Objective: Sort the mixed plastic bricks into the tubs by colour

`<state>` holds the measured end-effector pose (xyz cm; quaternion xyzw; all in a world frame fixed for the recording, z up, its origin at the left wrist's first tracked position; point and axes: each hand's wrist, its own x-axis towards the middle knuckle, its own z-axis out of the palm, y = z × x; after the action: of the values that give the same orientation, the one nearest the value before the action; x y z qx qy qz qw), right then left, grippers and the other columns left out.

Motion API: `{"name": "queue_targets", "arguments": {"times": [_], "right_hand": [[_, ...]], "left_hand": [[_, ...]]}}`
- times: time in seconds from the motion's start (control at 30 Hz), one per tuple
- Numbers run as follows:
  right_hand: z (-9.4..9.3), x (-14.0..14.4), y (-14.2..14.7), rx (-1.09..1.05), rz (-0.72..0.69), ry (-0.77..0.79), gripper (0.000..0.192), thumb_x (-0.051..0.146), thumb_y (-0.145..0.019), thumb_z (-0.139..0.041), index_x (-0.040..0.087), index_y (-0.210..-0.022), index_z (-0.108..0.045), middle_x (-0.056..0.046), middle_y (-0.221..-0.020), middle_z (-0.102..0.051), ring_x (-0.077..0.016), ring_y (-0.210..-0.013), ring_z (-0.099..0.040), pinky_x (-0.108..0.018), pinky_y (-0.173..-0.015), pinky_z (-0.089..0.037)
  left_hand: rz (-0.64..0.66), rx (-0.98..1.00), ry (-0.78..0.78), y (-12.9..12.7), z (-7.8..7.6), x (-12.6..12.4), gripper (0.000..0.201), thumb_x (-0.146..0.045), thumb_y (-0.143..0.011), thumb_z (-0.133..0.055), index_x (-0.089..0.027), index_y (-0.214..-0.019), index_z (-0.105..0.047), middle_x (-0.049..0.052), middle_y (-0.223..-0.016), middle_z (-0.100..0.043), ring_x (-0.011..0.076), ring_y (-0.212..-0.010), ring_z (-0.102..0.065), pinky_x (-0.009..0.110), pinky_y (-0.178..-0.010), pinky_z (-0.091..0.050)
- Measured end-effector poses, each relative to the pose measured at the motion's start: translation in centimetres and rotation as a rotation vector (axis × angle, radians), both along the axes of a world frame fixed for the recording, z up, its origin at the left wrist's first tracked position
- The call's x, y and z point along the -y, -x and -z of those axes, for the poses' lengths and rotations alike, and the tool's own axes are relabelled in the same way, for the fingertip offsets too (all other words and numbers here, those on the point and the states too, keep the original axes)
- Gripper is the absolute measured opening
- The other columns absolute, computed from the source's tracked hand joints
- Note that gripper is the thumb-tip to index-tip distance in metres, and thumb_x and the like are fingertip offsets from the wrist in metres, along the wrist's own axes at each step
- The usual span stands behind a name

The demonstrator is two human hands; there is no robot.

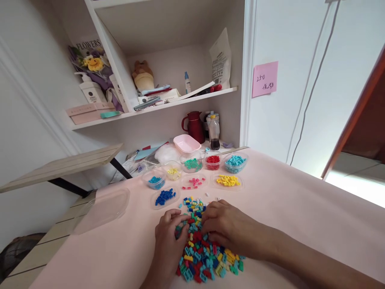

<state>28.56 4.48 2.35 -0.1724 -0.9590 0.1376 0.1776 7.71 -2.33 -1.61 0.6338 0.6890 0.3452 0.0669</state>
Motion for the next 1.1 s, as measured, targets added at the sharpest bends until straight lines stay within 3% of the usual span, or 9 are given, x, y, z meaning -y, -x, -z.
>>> {"name": "queue_targets", "arguments": {"times": [0.47,1.1], "right_hand": [[-0.16,0.51,-0.08,0.048,-0.02,0.019,0.015,0.02,-0.084,-0.055,0.023,-0.095,-0.063,-0.003,-0.095,-0.064,-0.0199,-0.09,-0.059,-0.031,-0.078,-0.04],[-0.18,0.6,0.11,0.063,-0.005,0.057,0.015,0.019,-0.083,-0.057,0.023,-0.096,-0.063,-0.004,-0.099,-0.064,-0.0212,-0.093,-0.058,-0.033,-0.08,-0.039]], "left_hand": [[0.001,0.195,-0.085,-0.33,0.0,0.07,0.015,-0.017,-0.072,-0.06,-0.023,-0.072,-0.073,0.007,-0.105,-0.061,0.0246,-0.108,-0.058,0.041,-0.09,-0.051],[0.028,0.172,-0.116,-0.77,-0.39,0.56,0.016,-0.013,-0.072,-0.062,-0.024,-0.07,-0.073,0.006,-0.107,-0.063,0.0252,-0.109,-0.057,0.045,-0.096,-0.045]]}}
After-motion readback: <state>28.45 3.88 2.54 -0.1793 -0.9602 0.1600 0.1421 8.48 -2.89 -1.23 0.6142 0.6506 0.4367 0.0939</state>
